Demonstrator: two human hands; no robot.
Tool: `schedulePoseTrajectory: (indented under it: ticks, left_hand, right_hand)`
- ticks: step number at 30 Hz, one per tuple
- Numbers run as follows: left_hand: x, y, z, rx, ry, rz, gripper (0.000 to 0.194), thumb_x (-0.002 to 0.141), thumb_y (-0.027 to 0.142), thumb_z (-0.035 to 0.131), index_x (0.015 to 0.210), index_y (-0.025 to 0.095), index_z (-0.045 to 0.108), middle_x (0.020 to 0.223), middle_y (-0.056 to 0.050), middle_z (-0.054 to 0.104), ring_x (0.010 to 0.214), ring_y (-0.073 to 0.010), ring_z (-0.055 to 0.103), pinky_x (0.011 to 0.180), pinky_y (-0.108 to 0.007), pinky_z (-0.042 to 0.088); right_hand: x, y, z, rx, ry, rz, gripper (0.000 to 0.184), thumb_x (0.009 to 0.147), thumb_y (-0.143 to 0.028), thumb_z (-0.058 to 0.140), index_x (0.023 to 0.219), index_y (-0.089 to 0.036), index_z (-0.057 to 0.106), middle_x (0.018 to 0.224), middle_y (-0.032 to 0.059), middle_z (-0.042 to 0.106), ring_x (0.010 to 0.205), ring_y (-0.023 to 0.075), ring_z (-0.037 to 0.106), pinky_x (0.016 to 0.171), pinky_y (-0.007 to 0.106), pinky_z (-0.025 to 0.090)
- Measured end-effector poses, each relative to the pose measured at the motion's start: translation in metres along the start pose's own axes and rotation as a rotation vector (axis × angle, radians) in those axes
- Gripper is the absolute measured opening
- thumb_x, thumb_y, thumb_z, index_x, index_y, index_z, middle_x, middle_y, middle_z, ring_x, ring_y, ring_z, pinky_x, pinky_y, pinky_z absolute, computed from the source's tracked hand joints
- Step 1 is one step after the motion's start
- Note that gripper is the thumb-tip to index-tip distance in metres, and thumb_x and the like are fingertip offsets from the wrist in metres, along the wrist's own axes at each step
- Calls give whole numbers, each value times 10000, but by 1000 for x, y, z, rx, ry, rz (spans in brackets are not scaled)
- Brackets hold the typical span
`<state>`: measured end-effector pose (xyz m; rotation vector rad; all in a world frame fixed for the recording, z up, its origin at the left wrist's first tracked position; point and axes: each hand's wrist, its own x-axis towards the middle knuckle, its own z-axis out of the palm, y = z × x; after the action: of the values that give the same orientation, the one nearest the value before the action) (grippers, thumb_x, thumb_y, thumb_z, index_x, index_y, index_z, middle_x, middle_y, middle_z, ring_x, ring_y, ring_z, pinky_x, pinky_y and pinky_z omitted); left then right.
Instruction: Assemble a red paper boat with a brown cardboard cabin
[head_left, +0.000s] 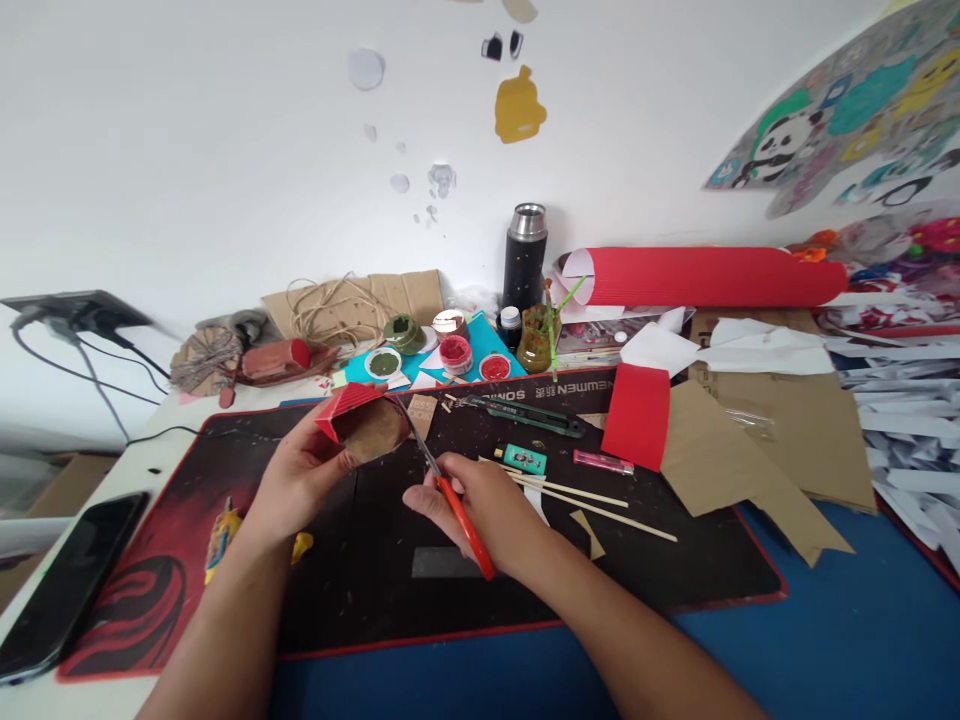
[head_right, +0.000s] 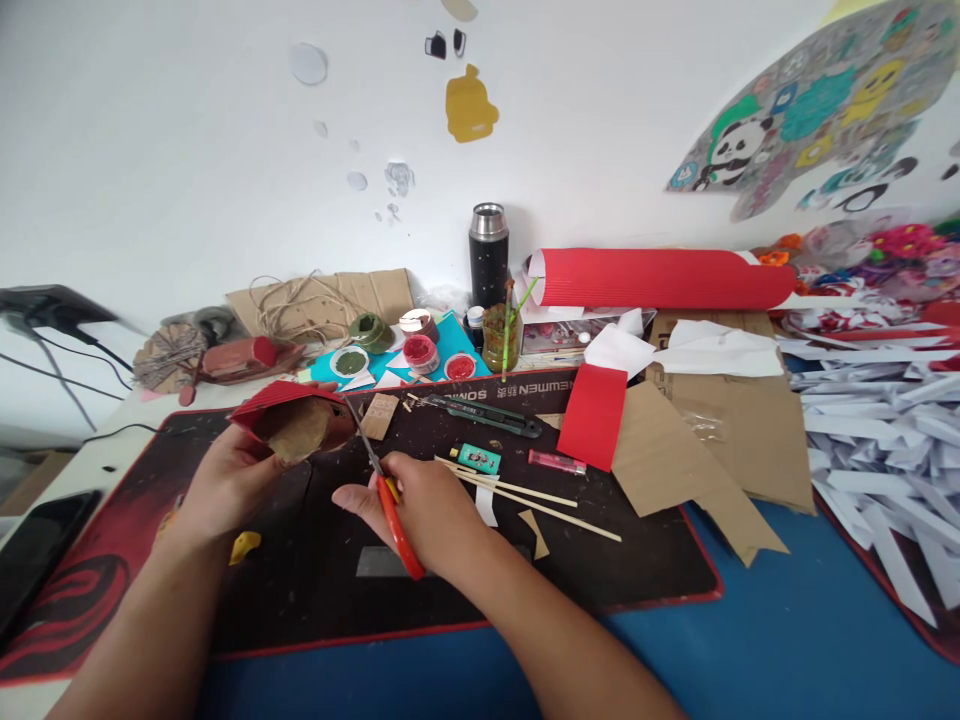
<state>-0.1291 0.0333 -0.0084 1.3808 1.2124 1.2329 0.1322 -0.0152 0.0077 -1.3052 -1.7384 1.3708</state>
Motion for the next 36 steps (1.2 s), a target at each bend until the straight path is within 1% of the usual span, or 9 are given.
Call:
schedulePoseTrajectory:
  ticks: [3,7,10,15,21,24,27,32,36]
  left_hand:
    - [0,-1,1,10,-19,-5,666,698,480,997,1285,260,773,1482,-142,739,1376,-443,673,1099,-524,599]
    - [0,-1,1,33,-28,5,662,724,477,982,1300,236,764,1479,-151,740,1377,-430,677,1140,-536,571]
    - [0,-1,2,42,-17,7,635,707,470,989,1256,235,773,1465,-152,747,1365,-431,685,1154,-544,557]
    - [1,5,4,80,-7,-32,634,679,484,993,1242,284,782,1352,-115,804,1308,-441,712,1111,-536,588]
    - [1,12,6,110,-8,-11,620,651,538,1000,1165,262,793,1196,-125,836,1253,-431,724,1080,-523,597]
    - [1,9,6,19,23,-30,604,624,511,1024,1115,240,797,1115,-119,845,1101,-380,774,1007,-497,629]
    - [0,5,6,-112,69,-33,582,628,445,1035,1113,233,795,1117,-109,849,1023,-334,799,931,-446,647]
    - [1,5,8,-179,107,2,596,623,450,1035,1127,232,804,1116,-106,857,1052,-352,807,965,-481,642]
    - [1,8,9,-201,113,0,597,611,446,1045,1118,231,813,1087,-103,861,1011,-343,819,936,-473,655]
  right_hand:
    - [0,-1,1,-41,20,2,428,1040,-572,678,805,-230,571,673,-39,574,638,141,526,626,270,330]
    - [0,-2,2,-87,35,5,481,1052,-564,657,744,-228,504,629,-47,506,592,131,440,605,273,292]
    - [0,-3,2,-120,40,18,483,1055,-546,662,730,-225,507,620,-45,506,584,129,433,593,267,285]
    - [1,-4,4,-195,57,41,460,1049,-510,680,724,-223,524,600,-38,504,573,134,451,583,273,278]
    - [2,-5,8,-209,72,75,430,1046,-432,682,707,-222,520,585,-37,500,562,132,449,597,278,294]
    - [2,-4,8,-138,64,59,425,1042,-431,684,710,-223,519,584,-41,503,562,131,476,589,271,312]
    - [2,-1,4,-4,49,62,430,1053,-512,656,755,-233,525,568,-54,492,526,133,522,562,259,347]
    - [1,6,1,224,-19,131,442,1053,-634,618,858,-241,556,520,-78,543,431,128,561,494,231,428]
    - [1,8,4,325,-56,90,459,1029,-657,662,887,-225,600,549,-51,636,497,136,642,539,219,490]
